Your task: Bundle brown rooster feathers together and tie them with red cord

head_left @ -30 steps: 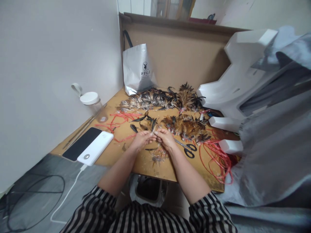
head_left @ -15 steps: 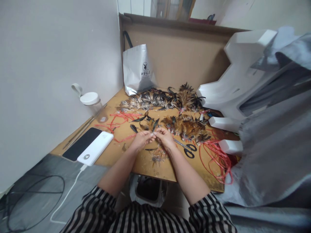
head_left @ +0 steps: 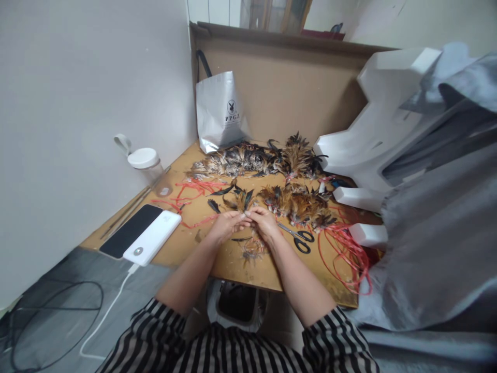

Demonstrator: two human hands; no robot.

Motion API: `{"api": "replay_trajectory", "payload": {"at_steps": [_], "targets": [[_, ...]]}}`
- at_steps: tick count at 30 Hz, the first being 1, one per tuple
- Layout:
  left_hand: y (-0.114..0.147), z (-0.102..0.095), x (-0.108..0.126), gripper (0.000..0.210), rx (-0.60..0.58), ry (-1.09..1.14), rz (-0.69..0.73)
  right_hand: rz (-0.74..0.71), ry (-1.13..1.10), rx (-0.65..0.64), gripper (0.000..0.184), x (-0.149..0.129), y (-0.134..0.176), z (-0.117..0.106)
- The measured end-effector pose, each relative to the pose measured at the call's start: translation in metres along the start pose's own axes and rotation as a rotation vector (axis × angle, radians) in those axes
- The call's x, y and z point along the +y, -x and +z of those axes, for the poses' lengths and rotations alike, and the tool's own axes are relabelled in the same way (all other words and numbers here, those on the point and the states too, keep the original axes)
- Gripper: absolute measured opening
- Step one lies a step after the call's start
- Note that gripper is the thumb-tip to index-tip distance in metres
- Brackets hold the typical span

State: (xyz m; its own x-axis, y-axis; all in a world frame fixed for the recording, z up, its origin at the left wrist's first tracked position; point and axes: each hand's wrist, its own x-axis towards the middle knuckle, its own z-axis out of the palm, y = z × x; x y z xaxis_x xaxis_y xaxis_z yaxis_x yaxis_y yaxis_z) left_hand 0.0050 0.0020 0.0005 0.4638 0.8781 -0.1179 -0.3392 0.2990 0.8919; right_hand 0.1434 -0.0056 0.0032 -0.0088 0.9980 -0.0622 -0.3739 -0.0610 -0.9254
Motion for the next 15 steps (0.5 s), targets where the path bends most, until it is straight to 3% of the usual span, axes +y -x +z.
{"api": "replay_trajectory", "payload": {"at_steps": [11,15], "targets": [[0.0005,0.001,0.0026,0.023,0.005,-0.076,0.016,0.001,0.006,-0.107,0.02,-0.0005,0.0018,0.0006],[-0.0026,-0.0023,0.0003,0.025,0.057,0.014,0.054,-0.149,0.208,-0.026,0.025,-0.0045,0.0057,0.0055]]}}
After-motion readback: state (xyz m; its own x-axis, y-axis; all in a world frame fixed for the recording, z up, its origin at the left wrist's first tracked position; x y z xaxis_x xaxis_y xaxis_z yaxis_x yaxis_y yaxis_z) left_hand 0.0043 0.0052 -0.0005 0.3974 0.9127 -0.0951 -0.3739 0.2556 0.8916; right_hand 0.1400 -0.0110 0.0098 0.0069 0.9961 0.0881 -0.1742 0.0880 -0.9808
